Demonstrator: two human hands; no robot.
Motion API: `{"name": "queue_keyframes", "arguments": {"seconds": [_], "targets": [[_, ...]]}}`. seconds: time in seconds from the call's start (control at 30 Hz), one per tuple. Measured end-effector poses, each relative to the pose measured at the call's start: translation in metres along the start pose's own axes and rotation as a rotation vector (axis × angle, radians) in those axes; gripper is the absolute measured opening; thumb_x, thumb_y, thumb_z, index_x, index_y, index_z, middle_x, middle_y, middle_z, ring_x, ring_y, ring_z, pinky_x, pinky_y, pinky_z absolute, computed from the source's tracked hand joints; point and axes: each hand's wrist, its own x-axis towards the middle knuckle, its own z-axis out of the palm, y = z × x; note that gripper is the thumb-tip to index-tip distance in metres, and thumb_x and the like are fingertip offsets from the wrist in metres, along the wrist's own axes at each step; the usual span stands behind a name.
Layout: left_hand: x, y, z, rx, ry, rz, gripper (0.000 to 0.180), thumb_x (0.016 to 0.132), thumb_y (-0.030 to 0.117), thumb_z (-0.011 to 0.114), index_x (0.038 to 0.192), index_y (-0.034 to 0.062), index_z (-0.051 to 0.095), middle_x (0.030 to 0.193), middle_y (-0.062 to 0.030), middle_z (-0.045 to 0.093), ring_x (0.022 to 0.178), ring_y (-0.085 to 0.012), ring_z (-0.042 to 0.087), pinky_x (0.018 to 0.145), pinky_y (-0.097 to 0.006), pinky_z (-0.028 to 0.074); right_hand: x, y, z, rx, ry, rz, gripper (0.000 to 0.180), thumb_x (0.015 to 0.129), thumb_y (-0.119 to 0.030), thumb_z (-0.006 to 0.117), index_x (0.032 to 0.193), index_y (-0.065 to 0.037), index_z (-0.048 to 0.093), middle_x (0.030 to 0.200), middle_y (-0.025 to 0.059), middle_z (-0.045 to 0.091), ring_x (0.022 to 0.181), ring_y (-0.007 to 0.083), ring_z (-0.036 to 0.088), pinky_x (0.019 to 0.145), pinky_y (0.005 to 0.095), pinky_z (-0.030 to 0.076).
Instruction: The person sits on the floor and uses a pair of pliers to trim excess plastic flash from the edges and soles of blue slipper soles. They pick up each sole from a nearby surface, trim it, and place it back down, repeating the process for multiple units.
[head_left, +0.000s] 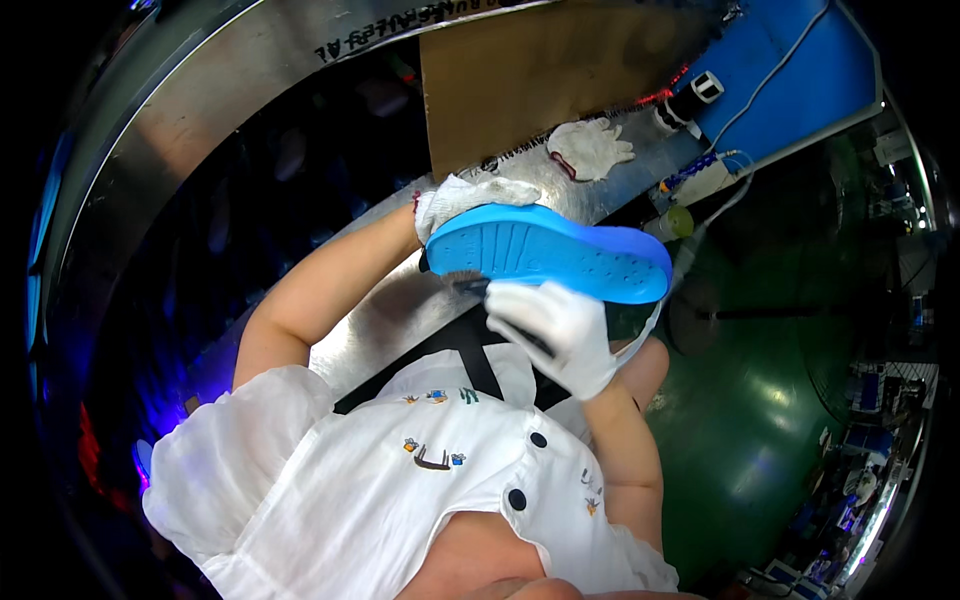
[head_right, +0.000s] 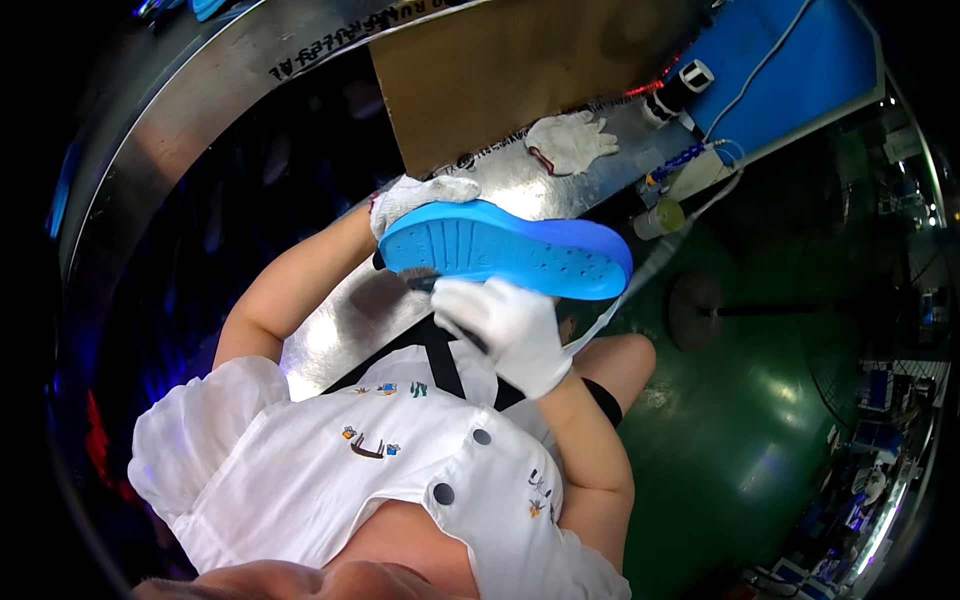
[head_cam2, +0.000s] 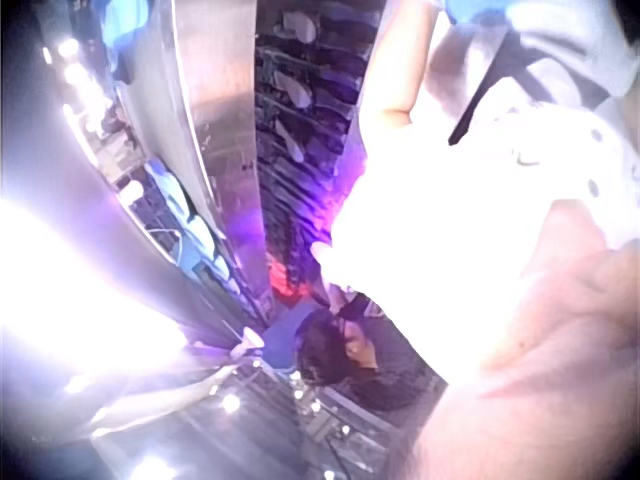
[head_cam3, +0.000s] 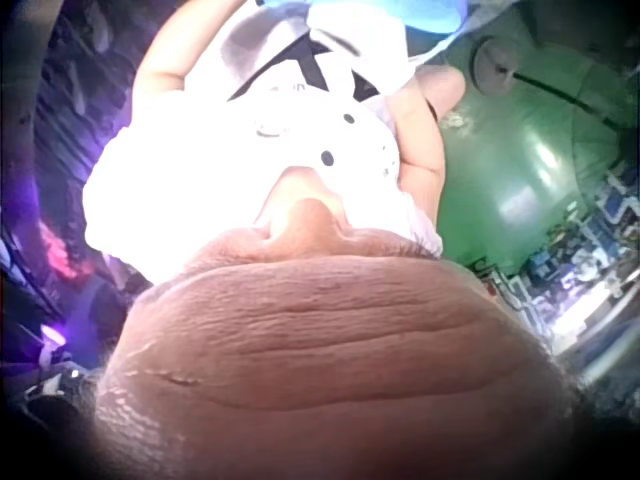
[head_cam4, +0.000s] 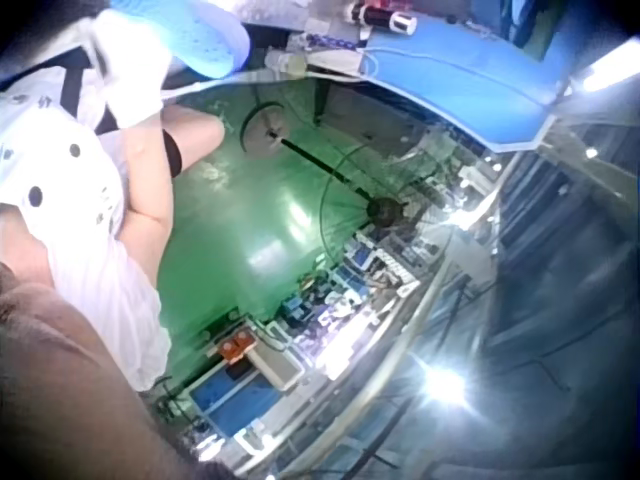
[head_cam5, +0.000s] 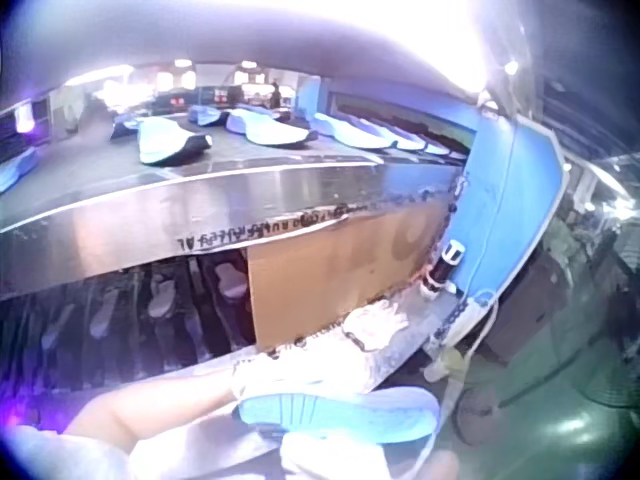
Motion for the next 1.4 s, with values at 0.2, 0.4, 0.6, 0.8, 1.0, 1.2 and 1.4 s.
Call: {"name": "queue_keyframes", "arguments": {"seconds": [0.2,0.4,0.6,0.8,1.0,1.2,1.4], "targets": [[-0.017,0.036,0.031,0.109,0.043,-0.127,0.040,0.101,0.035,0.052,0.127,0.0056,0.061,0.121,-0.0093,0.065,0.104,-0.0148,0.063,0.094,-0.028,0.051,0.006,-0.005,0.000,0.086,0.175,0.020,0.025,0.071,-0.004,0.080,0.095,-0.005,0.072,0.100,0.0114,0.073,0.073,0.0247,0.067,0.064,0.0294,0.052],[-0.025,0.039,0.035,0.110,0.082,-0.121,0.041,0.098,0.038,0.056,0.123,0.0065,0.062,0.117,-0.0088,0.066,0.099,-0.0149,0.065,0.085,-0.031,0.055,-0.006,-0.003,0.009,0.139,0.046,-0.027,0.024,0.079,-0.016,0.068,0.102,-0.011,0.069,0.108,0.0040,0.069,0.067,0.0227,0.061,0.061,0.0318,0.051],[-0.019,0.021,0.009,0.216,0.170,-0.010,0.037,0.088,0.033,0.071,0.114,0.0056,0.069,0.111,-0.0088,0.067,0.096,-0.0184,0.066,0.084,-0.032,0.054,0.001,-0.031,-0.018,-0.152,-0.125,-0.071,0.025,0.071,-0.002,0.079,0.094,-0.006,0.071,0.101,0.0113,0.072,0.070,0.0225,0.065,0.061,0.0296,0.051],[-0.020,0.025,0.004,0.271,0.139,-0.065,0.043,0.093,0.035,0.063,0.127,0.0083,0.063,0.129,-0.0112,0.061,0.114,-0.0222,0.061,0.098,-0.035,0.050,-0.003,-0.024,-0.022,-0.109,0.033,-0.037,0.026,0.070,-0.009,0.075,0.096,-0.010,0.072,0.102,0.0057,0.072,0.063,0.0194,0.061,0.056,0.0295,0.050],[-0.010,0.014,-0.018,0.274,0.055,0.006,0.043,0.099,0.032,0.054,0.135,0.0087,0.056,0.133,-0.0121,0.057,0.119,-0.0225,0.057,0.102,-0.034,0.046,-0.013,0.004,-0.019,-0.180,0.208,-0.075,0.027,0.071,-0.014,0.070,0.098,-0.016,0.071,0.105,0.0004,0.071,0.057,0.0148,0.055,0.050,0.0257,0.048],[-0.010,0.011,-0.038,0.269,0.028,0.116,0.049,0.098,0.038,0.055,0.139,0.0109,0.053,0.131,-0.0129,0.059,0.115,-0.0224,0.061,0.097,-0.033,0.051,-0.009,-0.007,-0.031,-0.305,0.121,-0.104,0.025,0.070,-0.013,0.072,0.096,-0.014,0.072,0.103,0.0018,0.072,0.057,0.0181,0.056,0.049,0.0273,0.048],[-0.035,0.046,-0.008,0.210,0.176,0.012,0.057,0.096,0.049,0.055,0.135,0.0076,0.055,0.122,-0.0151,0.062,0.103,-0.0251,0.064,0.087,-0.036,0.054,-0.012,-0.015,-0.049,-0.324,0.039,-0.141,0.028,0.066,-0.013,0.079,0.093,-0.013,0.072,0.101,0.0073,0.073,0.056,0.0182,0.057,0.050,0.0284,0.047]]}}
